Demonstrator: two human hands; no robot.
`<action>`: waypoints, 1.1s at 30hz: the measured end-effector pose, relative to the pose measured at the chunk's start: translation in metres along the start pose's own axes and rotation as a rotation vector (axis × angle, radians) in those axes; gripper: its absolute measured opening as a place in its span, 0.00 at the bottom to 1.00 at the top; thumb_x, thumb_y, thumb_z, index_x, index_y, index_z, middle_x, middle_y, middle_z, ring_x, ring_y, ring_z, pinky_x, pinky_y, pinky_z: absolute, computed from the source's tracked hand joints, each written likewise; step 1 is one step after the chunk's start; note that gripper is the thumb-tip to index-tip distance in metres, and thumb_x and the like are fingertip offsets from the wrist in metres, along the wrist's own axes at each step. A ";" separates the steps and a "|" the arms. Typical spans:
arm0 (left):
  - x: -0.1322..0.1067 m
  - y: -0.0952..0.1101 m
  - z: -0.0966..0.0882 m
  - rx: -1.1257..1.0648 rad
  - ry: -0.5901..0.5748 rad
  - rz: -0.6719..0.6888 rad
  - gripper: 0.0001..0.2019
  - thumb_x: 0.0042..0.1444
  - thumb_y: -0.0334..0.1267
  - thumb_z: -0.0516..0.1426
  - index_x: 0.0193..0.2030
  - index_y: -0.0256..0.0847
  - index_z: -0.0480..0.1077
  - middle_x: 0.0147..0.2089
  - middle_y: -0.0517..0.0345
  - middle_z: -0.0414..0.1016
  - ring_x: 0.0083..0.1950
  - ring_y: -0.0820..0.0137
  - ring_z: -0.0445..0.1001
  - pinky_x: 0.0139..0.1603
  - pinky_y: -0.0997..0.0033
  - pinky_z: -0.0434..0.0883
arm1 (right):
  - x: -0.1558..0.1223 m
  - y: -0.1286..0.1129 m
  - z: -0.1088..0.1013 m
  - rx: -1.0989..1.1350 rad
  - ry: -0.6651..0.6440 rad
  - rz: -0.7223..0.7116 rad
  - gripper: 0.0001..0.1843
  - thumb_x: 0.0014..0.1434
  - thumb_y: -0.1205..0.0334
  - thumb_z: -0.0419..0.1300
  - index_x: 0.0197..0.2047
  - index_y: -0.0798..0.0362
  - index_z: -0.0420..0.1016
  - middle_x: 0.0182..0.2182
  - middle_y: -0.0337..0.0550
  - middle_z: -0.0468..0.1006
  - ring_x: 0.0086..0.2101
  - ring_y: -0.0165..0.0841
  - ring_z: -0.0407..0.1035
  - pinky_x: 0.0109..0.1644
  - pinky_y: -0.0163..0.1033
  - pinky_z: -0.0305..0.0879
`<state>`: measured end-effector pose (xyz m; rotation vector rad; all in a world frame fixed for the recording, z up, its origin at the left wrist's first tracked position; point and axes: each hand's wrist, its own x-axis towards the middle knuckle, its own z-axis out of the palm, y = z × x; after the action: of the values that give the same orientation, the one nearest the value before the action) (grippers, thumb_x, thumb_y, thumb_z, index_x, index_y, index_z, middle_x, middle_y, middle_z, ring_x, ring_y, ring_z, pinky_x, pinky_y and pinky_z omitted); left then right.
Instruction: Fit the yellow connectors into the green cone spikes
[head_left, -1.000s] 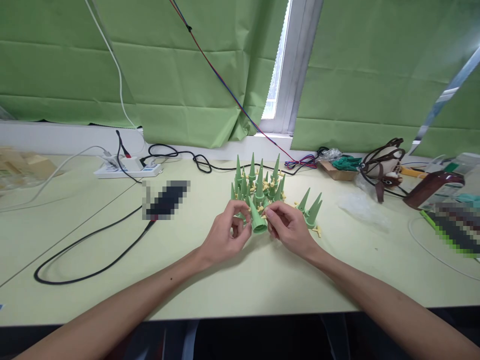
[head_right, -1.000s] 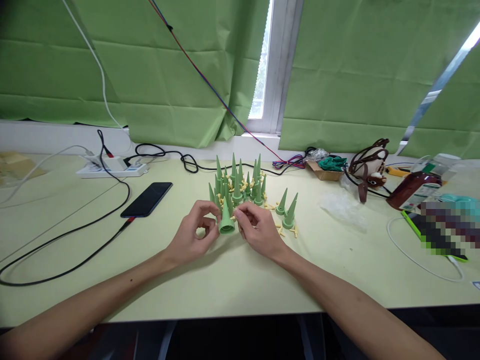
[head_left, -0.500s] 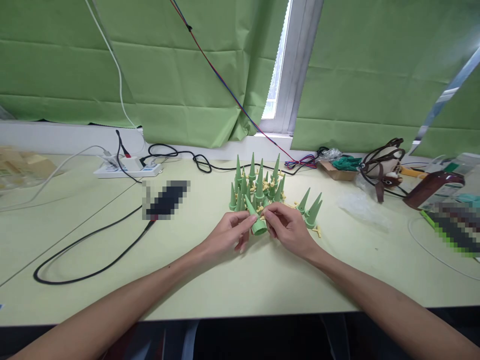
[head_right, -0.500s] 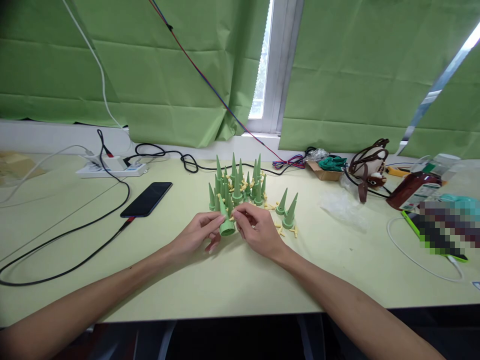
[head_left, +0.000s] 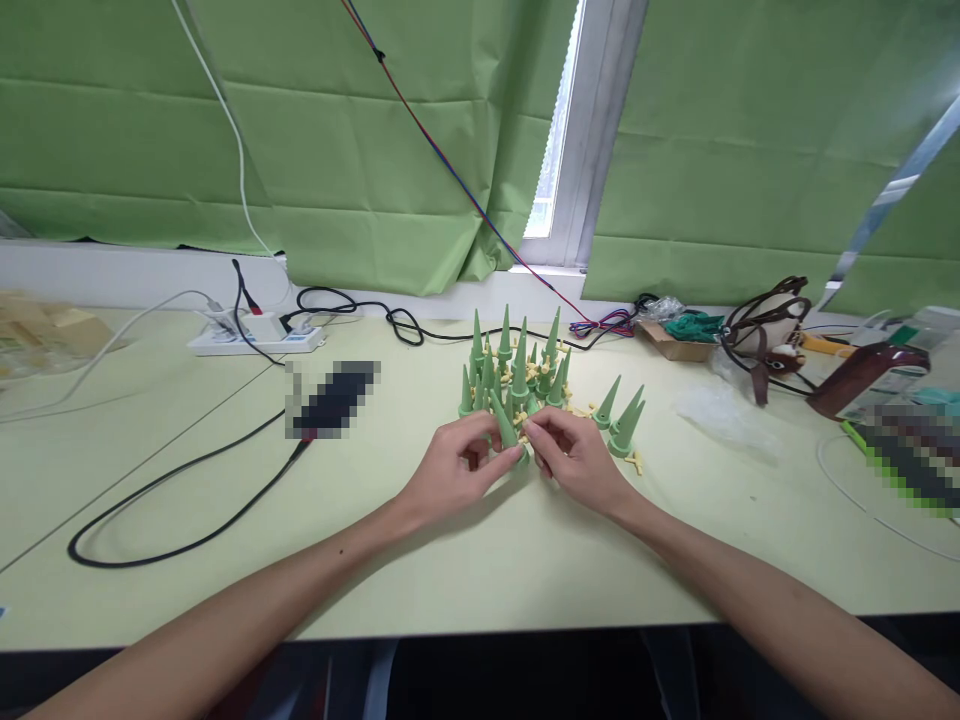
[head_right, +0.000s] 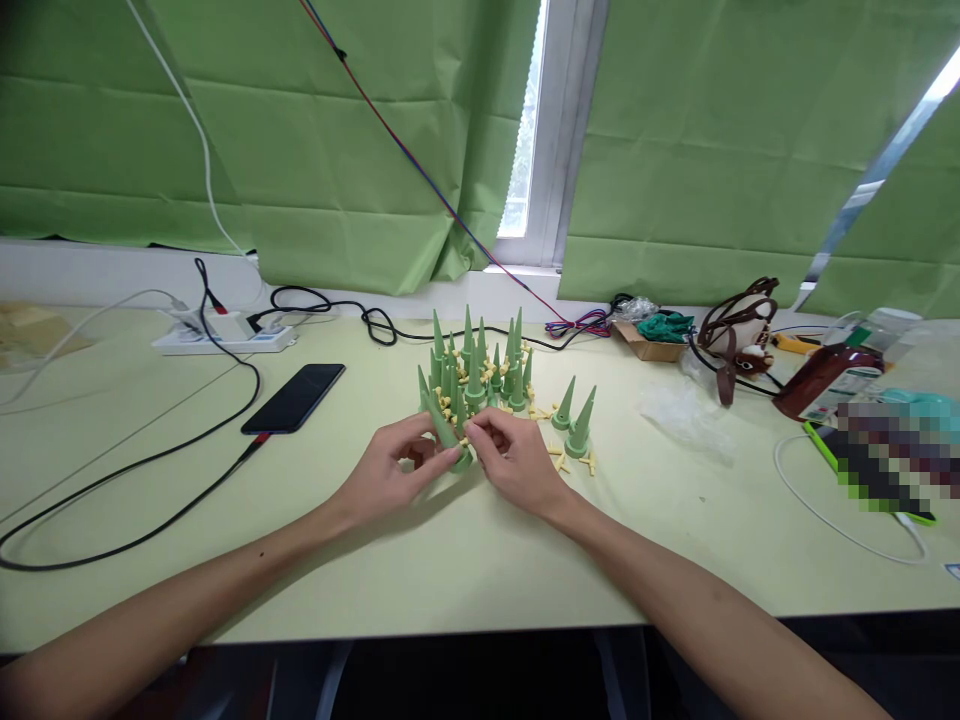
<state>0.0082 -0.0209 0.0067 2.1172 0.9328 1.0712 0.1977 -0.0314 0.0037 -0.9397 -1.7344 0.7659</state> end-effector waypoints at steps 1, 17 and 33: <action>-0.001 -0.001 0.001 0.062 0.022 0.066 0.12 0.61 0.44 0.59 0.33 0.37 0.69 0.30 0.60 0.66 0.25 0.77 0.61 0.25 0.75 0.60 | 0.000 0.000 0.000 0.003 -0.005 0.006 0.14 0.67 0.55 0.54 0.32 0.53 0.69 0.19 0.34 0.65 0.20 0.26 0.59 0.24 0.34 0.56; -0.002 -0.010 -0.001 0.227 0.053 0.399 0.11 0.61 0.28 0.56 0.50 0.40 0.73 0.36 0.59 0.68 0.25 0.80 0.61 0.27 0.77 0.63 | 0.000 0.000 0.000 0.079 -0.021 0.091 0.19 0.66 0.46 0.55 0.32 0.53 0.68 0.17 0.32 0.65 0.17 0.26 0.59 0.22 0.33 0.57; 0.002 0.001 -0.002 -0.018 -0.016 -0.107 0.22 0.65 0.49 0.52 0.26 0.36 0.69 0.20 0.63 0.65 0.20 0.78 0.60 0.22 0.77 0.58 | -0.001 -0.001 0.001 0.138 0.112 0.006 0.15 0.68 0.51 0.55 0.33 0.51 0.67 0.18 0.31 0.64 0.17 0.26 0.60 0.21 0.33 0.58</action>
<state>0.0077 -0.0195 0.0091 2.0341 1.0139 1.0042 0.1972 -0.0324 0.0037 -0.8782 -1.5619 0.8106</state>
